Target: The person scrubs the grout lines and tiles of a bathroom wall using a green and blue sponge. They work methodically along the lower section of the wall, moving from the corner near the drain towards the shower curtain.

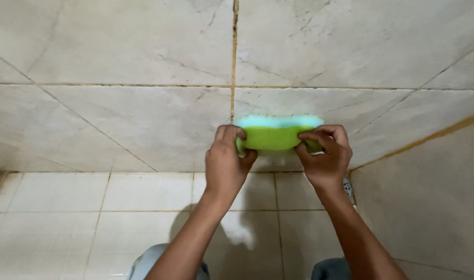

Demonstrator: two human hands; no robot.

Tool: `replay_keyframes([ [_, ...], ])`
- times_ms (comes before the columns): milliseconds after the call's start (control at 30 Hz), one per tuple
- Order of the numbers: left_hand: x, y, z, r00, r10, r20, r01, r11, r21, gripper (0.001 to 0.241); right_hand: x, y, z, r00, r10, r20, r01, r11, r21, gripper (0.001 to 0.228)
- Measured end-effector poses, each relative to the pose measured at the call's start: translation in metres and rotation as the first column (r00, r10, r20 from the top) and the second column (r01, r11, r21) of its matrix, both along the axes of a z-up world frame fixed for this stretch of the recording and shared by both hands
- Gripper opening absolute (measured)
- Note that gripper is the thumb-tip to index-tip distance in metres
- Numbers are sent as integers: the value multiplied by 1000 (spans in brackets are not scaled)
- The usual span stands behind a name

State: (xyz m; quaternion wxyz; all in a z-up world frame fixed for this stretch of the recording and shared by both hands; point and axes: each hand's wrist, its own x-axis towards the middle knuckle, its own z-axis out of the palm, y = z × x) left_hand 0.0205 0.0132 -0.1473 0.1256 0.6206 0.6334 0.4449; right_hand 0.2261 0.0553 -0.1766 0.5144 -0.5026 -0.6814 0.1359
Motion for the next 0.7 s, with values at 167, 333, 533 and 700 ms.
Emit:
replay_keyframes([
  [167, 2, 1, 8, 1000, 1, -18, -1, 1000, -11, 36, 0, -5, 14, 996, -27, 87, 26, 999, 21, 21],
  [333, 4, -11, 24, 999, -36, -32, 29, 980, -198, 39, 7, -18, 33, 998, -5, 55, 13, 990, -140, 22],
  [533, 1, 5, -12, 999, -49, 16, 52, 951, -304, 39, 11, -4, -12, 987, 54, 153, -48, 998, -38, 29],
  [700, 7, 6, -2, 999, -47, 2, 45, 938, -345, 37, 11, -6, -16, 991, -17, 136, 28, 996, -84, 25],
])
